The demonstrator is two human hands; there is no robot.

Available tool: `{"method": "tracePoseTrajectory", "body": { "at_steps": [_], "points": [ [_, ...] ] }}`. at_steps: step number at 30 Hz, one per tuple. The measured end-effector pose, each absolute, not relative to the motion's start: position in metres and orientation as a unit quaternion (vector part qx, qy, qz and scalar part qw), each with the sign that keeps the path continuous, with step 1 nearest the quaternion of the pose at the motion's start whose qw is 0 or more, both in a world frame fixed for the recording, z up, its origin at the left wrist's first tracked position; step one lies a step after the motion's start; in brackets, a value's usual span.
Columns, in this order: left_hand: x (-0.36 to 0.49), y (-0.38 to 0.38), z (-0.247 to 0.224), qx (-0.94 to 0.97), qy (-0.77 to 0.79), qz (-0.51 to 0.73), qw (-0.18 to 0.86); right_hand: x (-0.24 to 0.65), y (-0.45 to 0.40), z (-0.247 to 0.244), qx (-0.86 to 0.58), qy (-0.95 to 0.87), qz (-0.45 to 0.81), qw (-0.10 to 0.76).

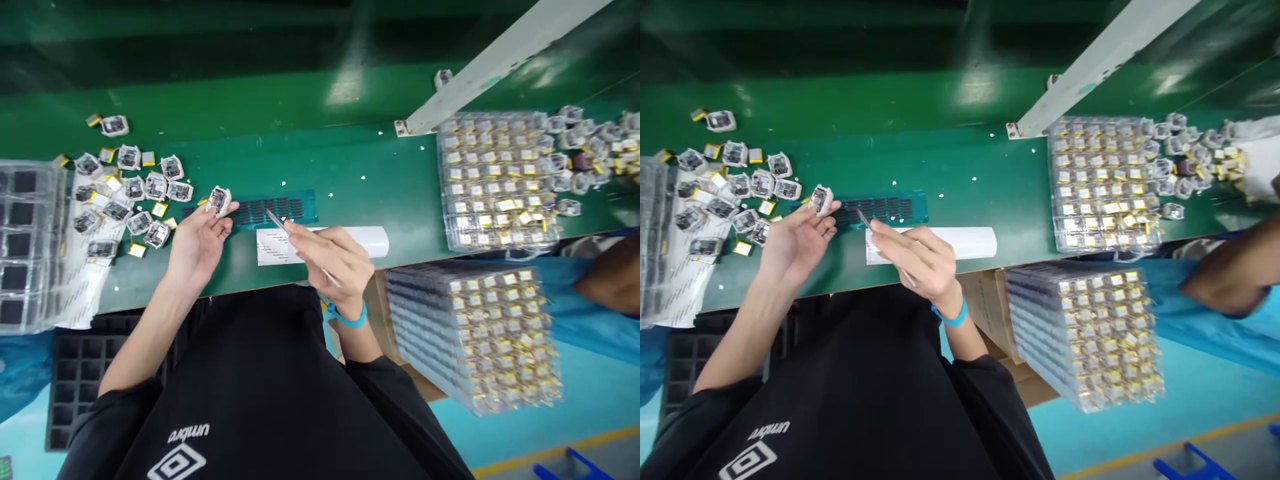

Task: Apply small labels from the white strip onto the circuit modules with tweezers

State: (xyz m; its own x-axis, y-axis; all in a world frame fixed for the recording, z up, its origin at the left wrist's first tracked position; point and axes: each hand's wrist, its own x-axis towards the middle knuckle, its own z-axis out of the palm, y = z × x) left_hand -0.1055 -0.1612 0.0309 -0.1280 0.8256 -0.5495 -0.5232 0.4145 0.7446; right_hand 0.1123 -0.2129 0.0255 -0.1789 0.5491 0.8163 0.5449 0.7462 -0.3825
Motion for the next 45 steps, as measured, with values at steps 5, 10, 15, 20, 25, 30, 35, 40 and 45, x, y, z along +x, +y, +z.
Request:
{"method": "tracePoseTrajectory", "body": {
  "at_steps": [5,10,15,20,25,30,35,40,45],
  "points": [
    [-0.1,-0.179,0.032,0.207,0.512,0.568,0.611,0.103,-0.22,0.025,-0.347,-0.813,-0.016,0.468],
    [-0.092,-0.191,0.037,0.187,0.516,0.572,0.609,0.103,-0.22,0.028,-0.315,-0.848,-0.048,0.423],
    [-0.083,-0.2,0.042,0.166,0.528,0.548,0.627,0.106,-0.221,0.032,-0.302,-0.866,-0.041,0.396],
    [-0.079,-0.207,0.042,0.169,0.534,0.545,0.624,0.108,-0.228,0.036,-0.29,-0.883,-0.052,0.366],
    [-0.077,-0.21,0.037,0.174,0.558,0.55,0.597,0.107,-0.233,0.041,-0.288,-0.893,-0.077,0.337],
    [-0.075,-0.211,0.034,0.168,0.556,0.563,0.587,0.107,-0.235,0.044,-0.291,-0.895,-0.073,0.329],
    [-0.076,-0.211,0.034,0.181,0.561,0.563,0.579,0.107,-0.236,0.048,-0.294,-0.897,-0.058,0.325],
    [-0.077,-0.213,0.038,0.183,0.563,0.566,0.573,0.109,-0.236,0.053,-0.296,-0.901,-0.049,0.314],
    [-0.078,-0.215,0.039,0.207,0.567,0.556,0.571,0.11,-0.236,0.058,-0.29,-0.904,-0.036,0.312]
  ]
}}
